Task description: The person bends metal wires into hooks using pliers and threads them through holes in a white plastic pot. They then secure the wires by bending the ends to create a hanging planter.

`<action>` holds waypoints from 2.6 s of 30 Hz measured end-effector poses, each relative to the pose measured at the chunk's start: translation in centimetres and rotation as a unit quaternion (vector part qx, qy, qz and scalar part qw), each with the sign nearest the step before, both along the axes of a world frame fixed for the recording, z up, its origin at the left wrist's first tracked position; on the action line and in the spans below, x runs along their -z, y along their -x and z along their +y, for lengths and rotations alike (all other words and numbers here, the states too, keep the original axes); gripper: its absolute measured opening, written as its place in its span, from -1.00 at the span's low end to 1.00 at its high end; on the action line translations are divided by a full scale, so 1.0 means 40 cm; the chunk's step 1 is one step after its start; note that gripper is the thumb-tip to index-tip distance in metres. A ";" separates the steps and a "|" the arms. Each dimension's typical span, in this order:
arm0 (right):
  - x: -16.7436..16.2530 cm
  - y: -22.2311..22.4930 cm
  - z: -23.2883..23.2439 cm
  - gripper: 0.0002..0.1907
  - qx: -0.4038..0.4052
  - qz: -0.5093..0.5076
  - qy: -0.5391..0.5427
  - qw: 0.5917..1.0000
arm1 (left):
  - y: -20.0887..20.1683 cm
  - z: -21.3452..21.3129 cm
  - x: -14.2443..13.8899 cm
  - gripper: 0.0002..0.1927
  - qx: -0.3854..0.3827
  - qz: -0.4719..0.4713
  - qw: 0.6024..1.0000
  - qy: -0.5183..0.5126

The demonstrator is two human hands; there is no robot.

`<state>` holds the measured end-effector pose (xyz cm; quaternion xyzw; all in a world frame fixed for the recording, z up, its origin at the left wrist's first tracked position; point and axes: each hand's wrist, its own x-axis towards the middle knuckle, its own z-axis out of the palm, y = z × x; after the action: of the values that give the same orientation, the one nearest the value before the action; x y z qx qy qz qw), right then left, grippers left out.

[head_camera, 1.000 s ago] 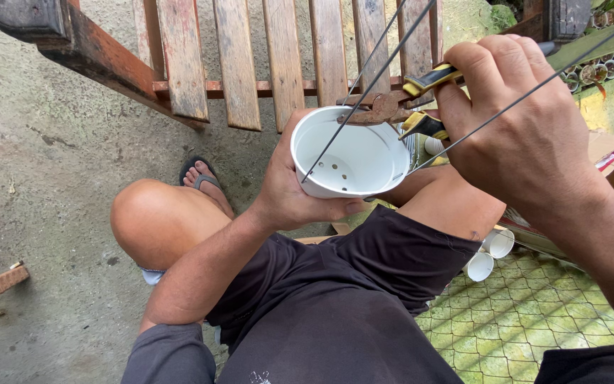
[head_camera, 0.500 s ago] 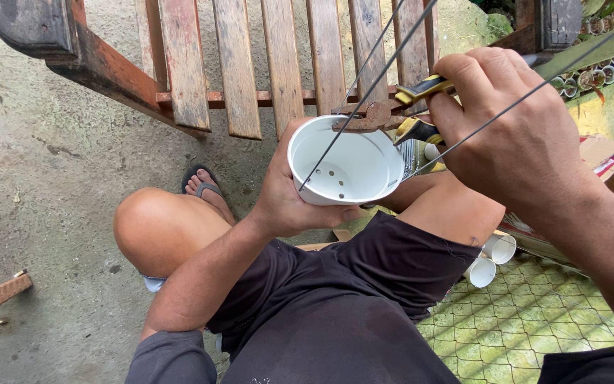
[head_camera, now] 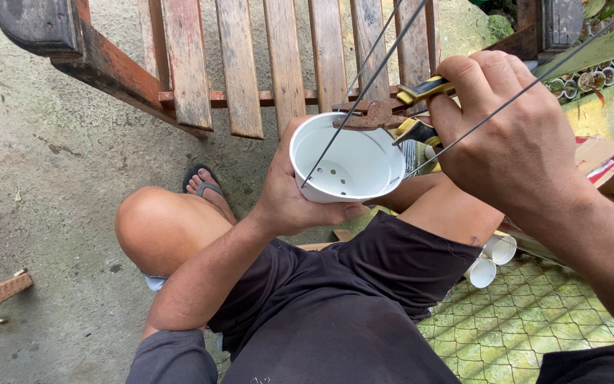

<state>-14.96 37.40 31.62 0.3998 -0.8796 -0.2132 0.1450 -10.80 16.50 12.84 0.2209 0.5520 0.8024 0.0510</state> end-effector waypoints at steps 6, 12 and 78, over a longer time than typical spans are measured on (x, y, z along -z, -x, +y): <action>0.013 -0.002 0.007 -0.88 -0.002 -0.001 0.015 1.000 | -0.005 -0.002 0.008 0.01 -0.002 0.004 1.000 -0.005; 0.026 0.002 0.019 -0.92 0.010 -0.024 0.022 0.999 | -0.007 -0.004 0.009 -0.02 0.001 -0.007 1.000 -0.013; 0.480 0.019 -0.059 -0.33 0.057 -0.481 0.792 0.372 | 0.042 -0.016 0.014 0.06 -0.010 0.012 1.000 0.016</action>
<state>-15.72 35.04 12.43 0.0863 -0.5887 0.8011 -0.0651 -12.48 15.86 12.29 0.2244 0.5677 0.7911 0.0397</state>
